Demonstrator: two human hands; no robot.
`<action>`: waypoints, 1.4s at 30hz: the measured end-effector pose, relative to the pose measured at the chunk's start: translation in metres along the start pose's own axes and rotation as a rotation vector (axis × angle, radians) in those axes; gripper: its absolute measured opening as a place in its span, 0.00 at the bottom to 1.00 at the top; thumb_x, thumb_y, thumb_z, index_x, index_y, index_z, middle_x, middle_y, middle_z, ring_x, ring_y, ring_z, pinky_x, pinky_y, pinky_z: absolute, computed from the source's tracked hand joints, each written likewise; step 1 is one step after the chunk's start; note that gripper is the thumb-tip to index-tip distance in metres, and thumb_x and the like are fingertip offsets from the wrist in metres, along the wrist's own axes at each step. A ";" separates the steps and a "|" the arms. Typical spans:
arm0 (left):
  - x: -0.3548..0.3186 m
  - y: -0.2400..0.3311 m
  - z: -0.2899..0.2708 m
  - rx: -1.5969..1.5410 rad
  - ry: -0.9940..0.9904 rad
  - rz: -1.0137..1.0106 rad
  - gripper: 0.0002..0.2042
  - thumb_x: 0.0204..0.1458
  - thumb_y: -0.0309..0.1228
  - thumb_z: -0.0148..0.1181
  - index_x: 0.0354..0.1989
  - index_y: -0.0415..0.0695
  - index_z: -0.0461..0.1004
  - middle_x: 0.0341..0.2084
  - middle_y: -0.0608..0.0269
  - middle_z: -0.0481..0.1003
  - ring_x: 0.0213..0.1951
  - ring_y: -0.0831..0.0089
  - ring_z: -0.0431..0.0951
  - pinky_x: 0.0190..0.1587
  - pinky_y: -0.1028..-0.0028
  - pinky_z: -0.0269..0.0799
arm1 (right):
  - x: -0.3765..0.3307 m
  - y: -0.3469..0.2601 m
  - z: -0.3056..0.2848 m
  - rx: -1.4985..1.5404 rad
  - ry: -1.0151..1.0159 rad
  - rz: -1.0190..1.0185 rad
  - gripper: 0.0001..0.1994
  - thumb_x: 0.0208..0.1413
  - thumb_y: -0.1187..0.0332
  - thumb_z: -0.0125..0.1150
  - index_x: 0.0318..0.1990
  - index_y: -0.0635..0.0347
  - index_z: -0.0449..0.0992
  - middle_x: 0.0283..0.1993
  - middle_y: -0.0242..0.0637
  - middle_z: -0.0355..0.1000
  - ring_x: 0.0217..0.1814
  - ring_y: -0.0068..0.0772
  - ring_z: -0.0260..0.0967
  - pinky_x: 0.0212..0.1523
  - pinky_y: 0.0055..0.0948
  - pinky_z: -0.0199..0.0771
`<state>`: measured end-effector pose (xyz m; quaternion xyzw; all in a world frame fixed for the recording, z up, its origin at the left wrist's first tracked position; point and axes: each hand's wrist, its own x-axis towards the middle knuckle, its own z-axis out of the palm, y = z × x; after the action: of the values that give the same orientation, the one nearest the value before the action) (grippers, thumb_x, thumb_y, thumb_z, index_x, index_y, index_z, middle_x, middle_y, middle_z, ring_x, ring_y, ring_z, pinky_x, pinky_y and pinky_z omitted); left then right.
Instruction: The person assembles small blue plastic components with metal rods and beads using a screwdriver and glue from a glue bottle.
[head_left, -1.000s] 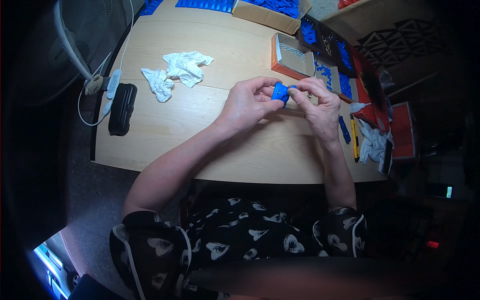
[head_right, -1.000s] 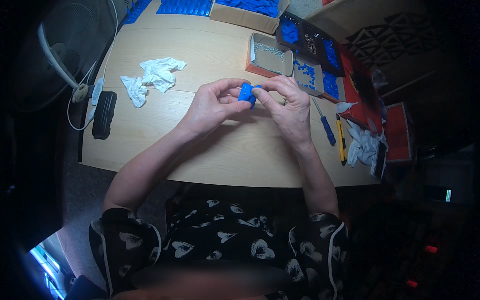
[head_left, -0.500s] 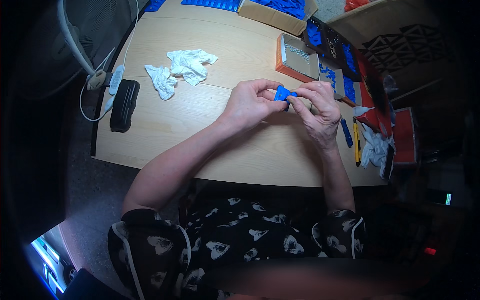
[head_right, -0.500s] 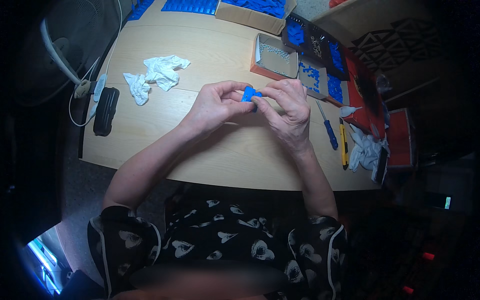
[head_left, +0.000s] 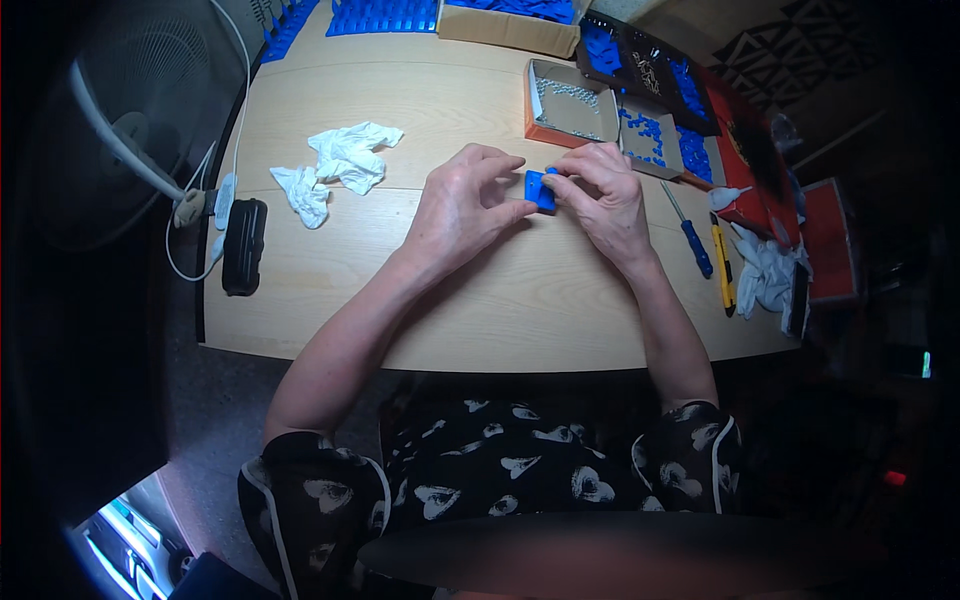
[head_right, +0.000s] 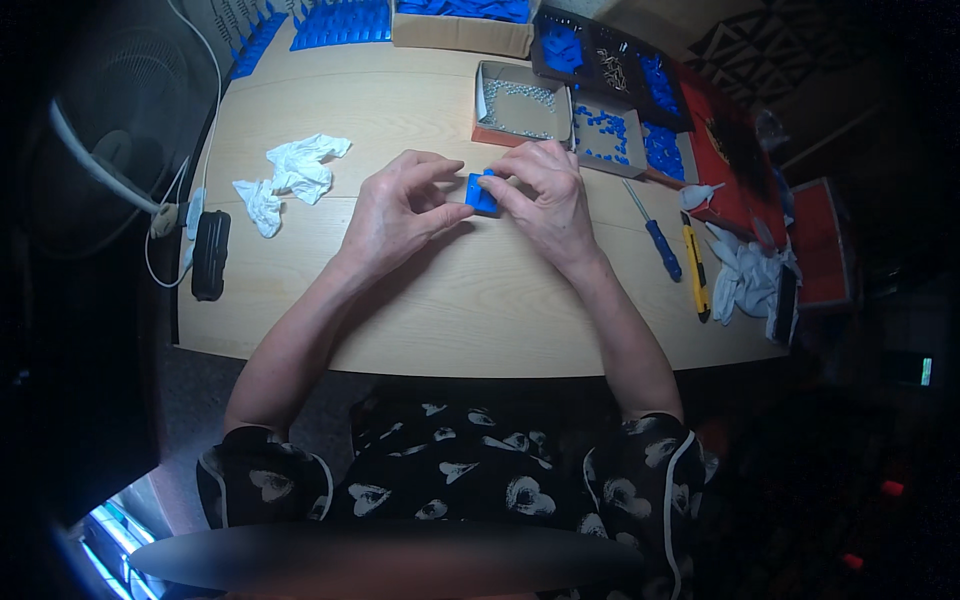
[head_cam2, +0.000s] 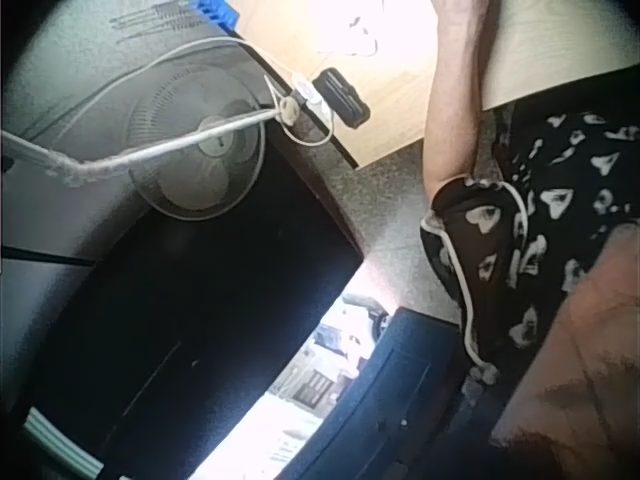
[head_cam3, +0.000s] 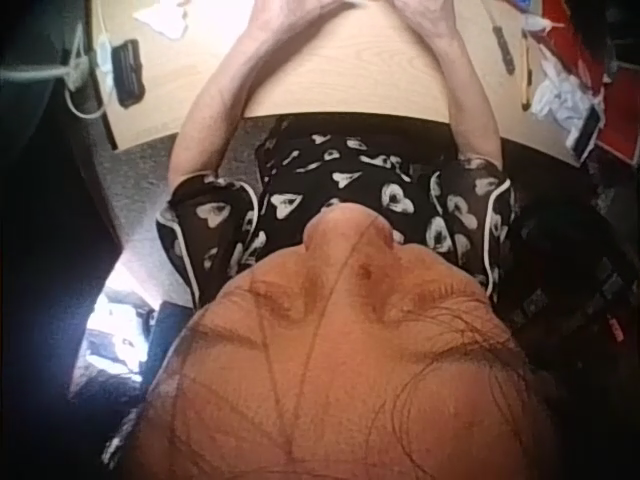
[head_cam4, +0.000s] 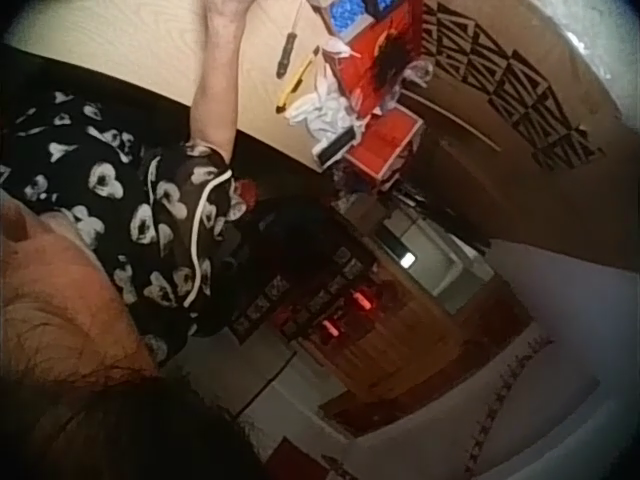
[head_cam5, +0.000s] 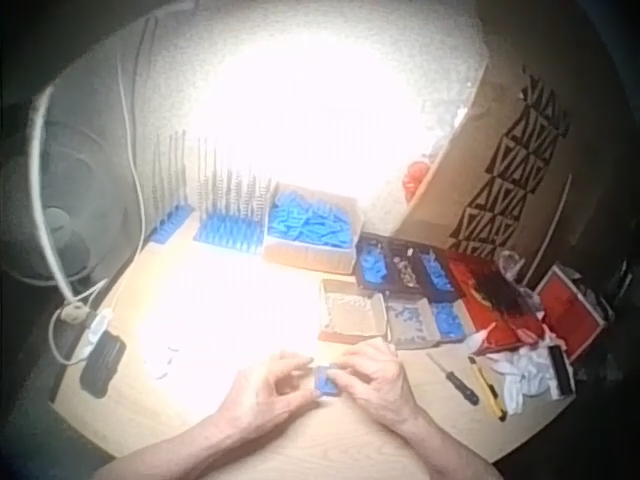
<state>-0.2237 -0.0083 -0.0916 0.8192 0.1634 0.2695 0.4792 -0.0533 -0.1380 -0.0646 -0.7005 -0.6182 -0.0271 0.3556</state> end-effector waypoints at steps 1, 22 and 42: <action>0.001 -0.002 0.003 0.036 0.050 0.095 0.23 0.44 0.29 0.73 0.50 0.39 0.78 0.44 0.50 0.79 0.41 0.59 0.81 0.47 0.65 0.77 | -0.001 0.002 0.001 0.007 0.009 0.006 0.07 0.50 0.71 0.71 0.35 0.64 0.82 0.36 0.34 0.77 0.44 0.32 0.69 0.48 0.31 0.65; 0.016 0.002 0.025 0.184 0.014 0.132 0.11 0.49 0.30 0.70 0.40 0.44 0.83 0.39 0.61 0.82 0.42 0.63 0.77 0.47 0.65 0.74 | -0.005 0.004 -0.005 0.159 -0.027 0.062 0.08 0.51 0.72 0.67 0.38 0.66 0.80 0.36 0.42 0.75 0.43 0.40 0.71 0.45 0.36 0.72; 0.025 0.007 0.024 0.114 0.028 0.091 0.06 0.50 0.28 0.69 0.35 0.44 0.85 0.34 0.61 0.83 0.37 0.64 0.80 0.42 0.68 0.75 | -0.001 0.007 0.003 0.302 0.015 0.110 0.05 0.51 0.73 0.66 0.34 0.66 0.80 0.32 0.42 0.75 0.41 0.43 0.72 0.42 0.37 0.72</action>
<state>-0.1894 -0.0152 -0.0880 0.8479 0.1477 0.2927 0.4166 -0.0485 -0.1369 -0.0701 -0.6715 -0.5734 0.0805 0.4624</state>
